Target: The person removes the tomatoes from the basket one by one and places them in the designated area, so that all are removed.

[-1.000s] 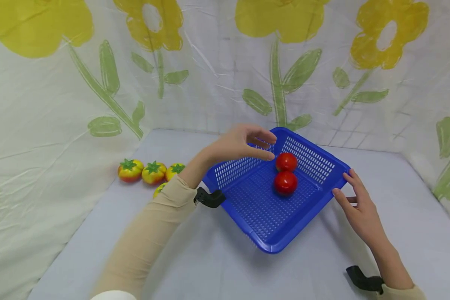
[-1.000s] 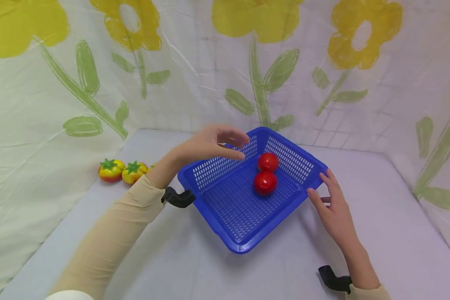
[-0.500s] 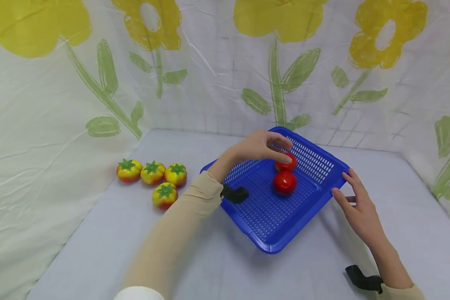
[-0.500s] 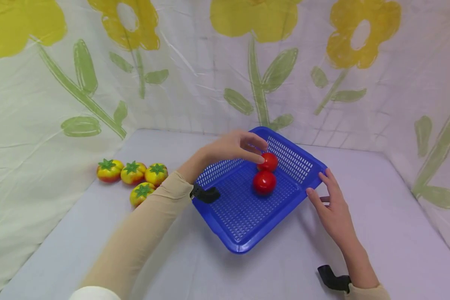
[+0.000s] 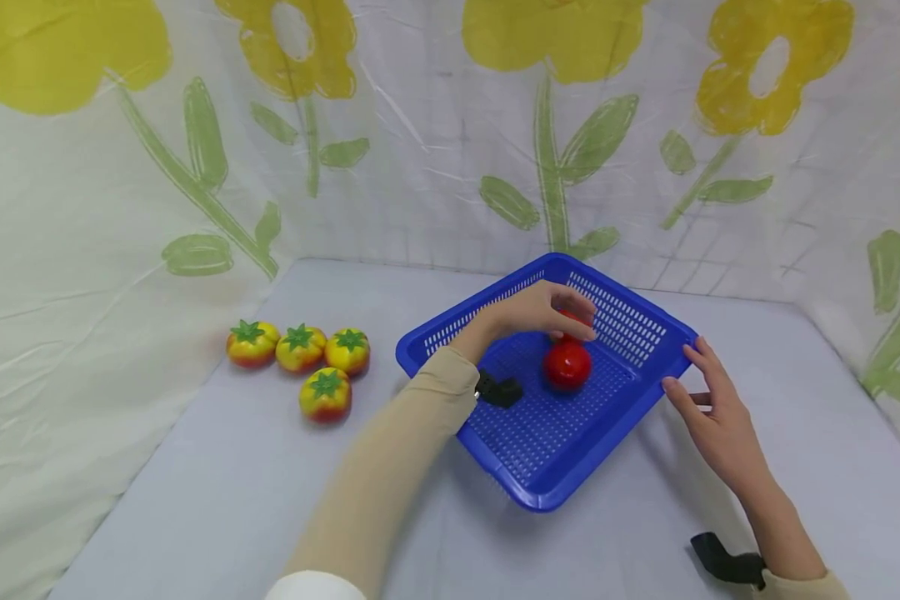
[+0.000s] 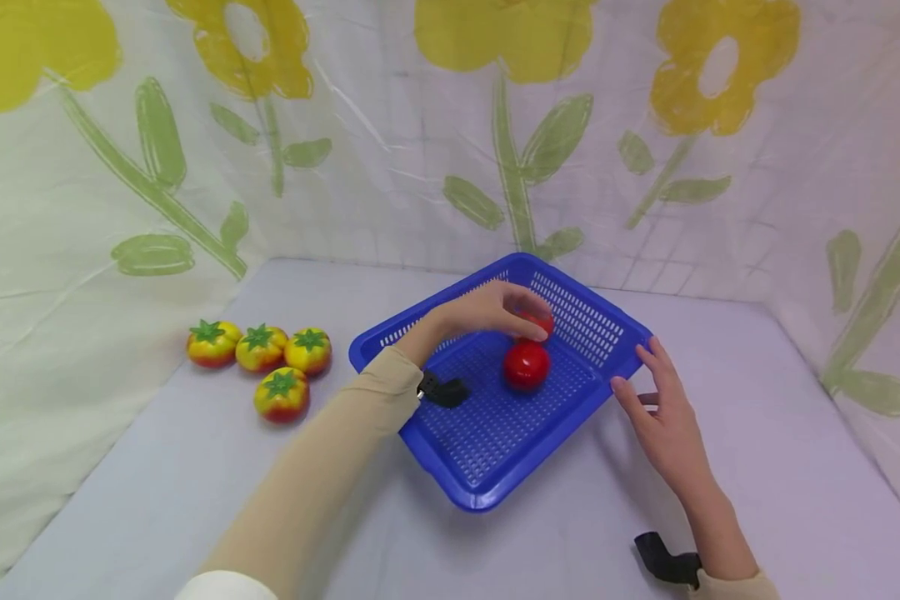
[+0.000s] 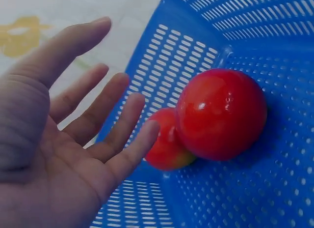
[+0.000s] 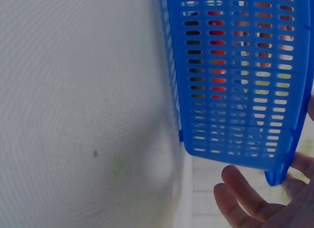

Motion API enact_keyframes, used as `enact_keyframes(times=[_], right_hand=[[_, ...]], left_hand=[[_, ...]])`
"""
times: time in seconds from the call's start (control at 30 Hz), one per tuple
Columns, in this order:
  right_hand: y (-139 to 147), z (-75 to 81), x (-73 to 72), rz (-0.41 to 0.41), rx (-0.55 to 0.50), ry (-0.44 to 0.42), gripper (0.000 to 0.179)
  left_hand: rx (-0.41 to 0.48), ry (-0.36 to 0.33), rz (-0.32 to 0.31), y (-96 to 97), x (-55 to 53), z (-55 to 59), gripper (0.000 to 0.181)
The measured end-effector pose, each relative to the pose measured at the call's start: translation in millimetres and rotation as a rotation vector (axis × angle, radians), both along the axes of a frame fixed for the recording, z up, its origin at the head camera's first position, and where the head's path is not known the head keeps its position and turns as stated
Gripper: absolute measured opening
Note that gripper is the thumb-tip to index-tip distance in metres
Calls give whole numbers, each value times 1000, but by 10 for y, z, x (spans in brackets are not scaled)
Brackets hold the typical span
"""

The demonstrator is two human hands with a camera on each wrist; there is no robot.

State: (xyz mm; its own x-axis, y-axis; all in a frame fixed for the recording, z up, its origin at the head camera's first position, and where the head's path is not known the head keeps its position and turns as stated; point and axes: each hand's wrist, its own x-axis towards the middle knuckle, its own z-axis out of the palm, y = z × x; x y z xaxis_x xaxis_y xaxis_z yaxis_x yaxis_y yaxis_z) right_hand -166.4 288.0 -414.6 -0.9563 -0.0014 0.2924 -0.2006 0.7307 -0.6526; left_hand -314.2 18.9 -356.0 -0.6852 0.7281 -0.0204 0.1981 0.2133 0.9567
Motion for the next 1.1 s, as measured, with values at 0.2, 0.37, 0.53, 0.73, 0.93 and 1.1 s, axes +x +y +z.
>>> enact_keyframes(times=[0.2,0.37,0.53,0.73,0.93,1.1], right_hand=[[2,-18,49,1,4,-11,67],[7,-4,63,-5,9,-12,67],[10,-1,54,-7,10,-13,67],[16,-9,41,-6,6,-13,67],[15,-12,30,-6,6,-13,67],[17,-6,42,-9,3,-7,67]], left_hand=[[-34,-23,-31,86,-24,-93,40],[-121,55,-40,98,-50,-140,43],[-174,106,-67,81,-67,-159,46],[-181,87,-110,82,-102,-206,53],[-227,38,-127,73,-100,-235,57],[-278,37,-153,80,-66,-239,54]])
